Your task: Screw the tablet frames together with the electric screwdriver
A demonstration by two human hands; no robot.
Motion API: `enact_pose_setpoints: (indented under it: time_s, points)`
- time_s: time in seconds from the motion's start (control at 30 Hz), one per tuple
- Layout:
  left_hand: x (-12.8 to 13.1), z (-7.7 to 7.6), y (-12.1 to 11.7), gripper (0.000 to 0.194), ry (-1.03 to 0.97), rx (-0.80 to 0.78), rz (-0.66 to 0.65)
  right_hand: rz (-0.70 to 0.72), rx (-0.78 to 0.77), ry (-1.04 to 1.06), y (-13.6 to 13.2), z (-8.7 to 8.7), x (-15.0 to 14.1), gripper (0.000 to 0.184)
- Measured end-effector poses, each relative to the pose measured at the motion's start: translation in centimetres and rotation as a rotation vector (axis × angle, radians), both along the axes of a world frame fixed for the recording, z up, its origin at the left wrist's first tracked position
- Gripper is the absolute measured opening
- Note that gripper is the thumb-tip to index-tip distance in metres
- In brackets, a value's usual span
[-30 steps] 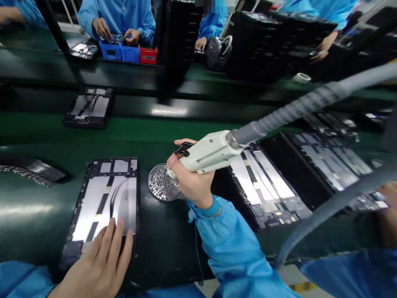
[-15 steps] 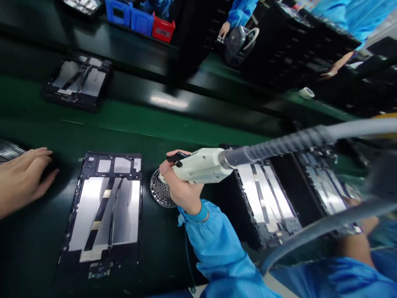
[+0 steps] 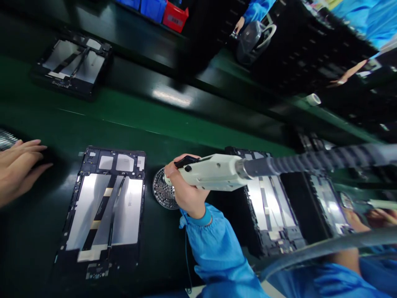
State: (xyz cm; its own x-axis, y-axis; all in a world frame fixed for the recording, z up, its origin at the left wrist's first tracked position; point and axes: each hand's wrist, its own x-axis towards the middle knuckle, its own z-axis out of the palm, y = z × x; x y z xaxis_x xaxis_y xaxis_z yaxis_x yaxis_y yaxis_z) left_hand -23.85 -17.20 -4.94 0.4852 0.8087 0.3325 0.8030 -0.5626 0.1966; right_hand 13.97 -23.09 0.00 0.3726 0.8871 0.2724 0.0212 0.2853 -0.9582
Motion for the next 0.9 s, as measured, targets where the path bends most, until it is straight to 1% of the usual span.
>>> enact_pose_setpoints:
  time_s: [0.1,0.17,0.23,0.33,0.4,0.47,0.53,0.57,0.63,0.7,0.73,0.8,0.9]
  points:
    - [-0.4,-0.2,0.2,0.034,0.09,0.082,-0.148,-0.001,0.006,0.013,0.0,-0.4,-0.1,0.016]
    - [-0.6,0.1,0.1,0.032,0.063,0.109,-0.174,-0.012,0.021,0.024,-0.1,-0.7,-0.1,0.018]
    - [-0.7,0.9,-0.4,0.031,0.028,0.094,-0.167,-0.007,0.027,0.018,-0.1,-0.7,-0.1,0.021]
    - [0.1,3.3,-1.9,0.029,-0.061,-0.001,-0.111,0.004,0.043,0.022,-0.3,0.3,-0.1,0.023]
    - [1.6,5.3,-3.0,0.028,-0.131,-0.089,-0.162,-0.017,0.086,0.044,-0.5,1.5,0.0,0.023]
    - [4.1,7.1,-3.5,0.026,-0.202,-0.168,-0.298,-0.046,0.138,0.047,-0.9,2.7,0.1,0.023]
    - [7.3,8.1,-3.3,0.023,-0.263,-0.262,-0.401,-0.052,0.175,0.041,-1.3,3.6,0.2,0.022]
    - [9.1,8.2,-2.9,0.021,-0.307,-0.302,-0.4,-0.039,0.182,0.044,-1.6,3.9,0.3,0.022]
    - [12.5,7.5,-1.6,0.014,-0.396,-0.356,-0.321,0.006,0.179,0.062,-1.9,4.2,0.4,0.022]
    - [15.4,6.1,0.0,0.012,-0.453,-0.35,-0.228,0.048,0.18,0.071,-2.2,4.3,0.5,0.023]
    - [16.7,5.2,0.7,0.013,-0.457,-0.332,-0.213,0.056,0.182,0.072,-2.3,4.3,0.6,0.023]
    - [18.4,3.5,2.0,0.01,-0.421,-0.304,-0.226,0.061,0.195,0.071,-2.5,4.4,0.8,0.022]
    - [19.7,1.7,2.9,0.007,-0.347,-0.264,-0.265,0.062,0.203,0.068,-2.8,4.7,1.1,0.022]
